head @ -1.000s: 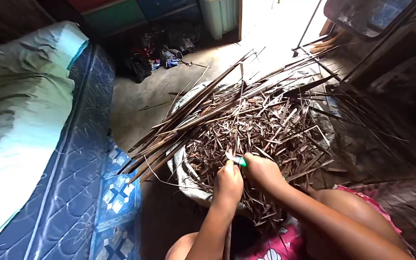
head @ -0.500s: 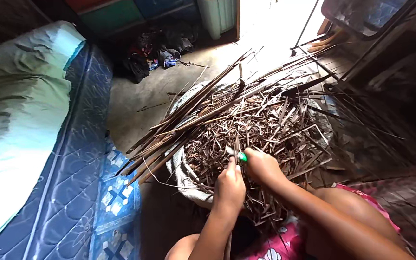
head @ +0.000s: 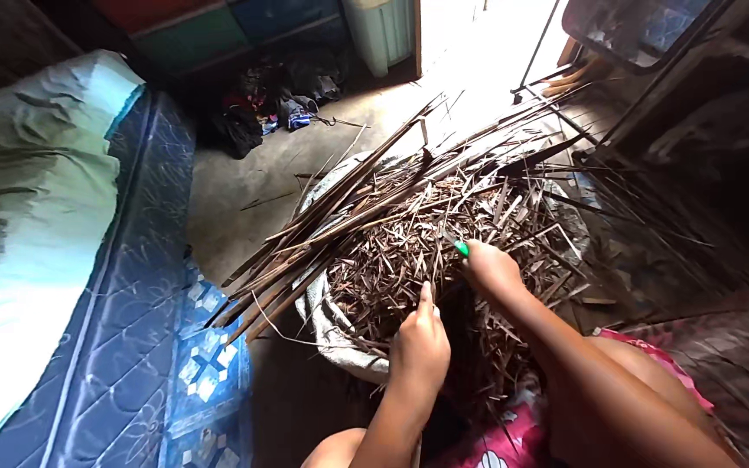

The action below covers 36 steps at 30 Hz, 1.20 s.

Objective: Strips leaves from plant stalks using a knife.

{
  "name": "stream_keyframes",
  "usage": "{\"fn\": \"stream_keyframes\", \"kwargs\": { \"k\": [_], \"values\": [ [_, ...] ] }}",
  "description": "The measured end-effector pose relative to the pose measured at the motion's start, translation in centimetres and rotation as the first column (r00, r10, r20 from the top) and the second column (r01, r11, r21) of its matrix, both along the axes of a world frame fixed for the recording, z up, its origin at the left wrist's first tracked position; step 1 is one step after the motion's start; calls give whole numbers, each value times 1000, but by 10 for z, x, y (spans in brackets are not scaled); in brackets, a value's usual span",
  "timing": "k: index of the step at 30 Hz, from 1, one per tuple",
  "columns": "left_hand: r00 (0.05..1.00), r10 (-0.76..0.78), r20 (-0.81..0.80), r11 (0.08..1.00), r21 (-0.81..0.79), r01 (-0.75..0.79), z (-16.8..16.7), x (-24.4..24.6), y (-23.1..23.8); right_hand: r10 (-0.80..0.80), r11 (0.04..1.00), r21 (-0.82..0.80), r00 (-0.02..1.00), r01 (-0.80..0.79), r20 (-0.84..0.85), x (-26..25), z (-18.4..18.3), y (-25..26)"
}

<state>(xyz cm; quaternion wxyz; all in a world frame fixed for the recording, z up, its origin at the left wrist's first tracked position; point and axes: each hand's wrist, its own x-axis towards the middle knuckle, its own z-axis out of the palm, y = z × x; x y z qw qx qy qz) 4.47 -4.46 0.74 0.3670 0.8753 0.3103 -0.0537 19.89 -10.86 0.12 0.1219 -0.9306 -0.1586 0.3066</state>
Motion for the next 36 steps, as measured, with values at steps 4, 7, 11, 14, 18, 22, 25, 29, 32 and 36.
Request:
{"fn": "stream_keyframes", "kwargs": {
  "k": [4,7,11,14,18,22,25,29,32,36],
  "values": [
    [987,61,-145,987,158,-38,6,3,4,192,980,64,979,-187,-74,-36,16,0],
    [967,46,-250,978,209,7,13,5,-3,256,966,48,966,-254,-41,-52,16,1],
    [975,3,-224,963,265,57,8,9,-10,196,979,-55,980,-195,20,-36,10,6],
    [981,-22,-190,959,272,75,9,7,-13,98,994,-50,993,-95,62,-24,4,7],
    [996,-56,-67,997,47,59,5,-5,-10,-46,997,-62,998,49,41,8,4,-4],
    [981,151,121,910,-405,-90,-6,-6,17,178,980,96,984,-175,-24,-30,21,-4],
    [931,319,178,713,-692,-113,1,-5,24,239,962,126,970,-242,34,-47,19,-4],
    [934,318,162,533,-846,-35,2,-9,20,12,999,39,997,-15,81,3,10,-8],
    [936,305,178,501,-866,1,-2,-9,20,-66,958,281,998,57,21,20,4,-21],
    [944,286,166,520,-854,-7,-4,-6,19,23,596,756,936,269,-351,-4,-7,-19]
  ]
}}
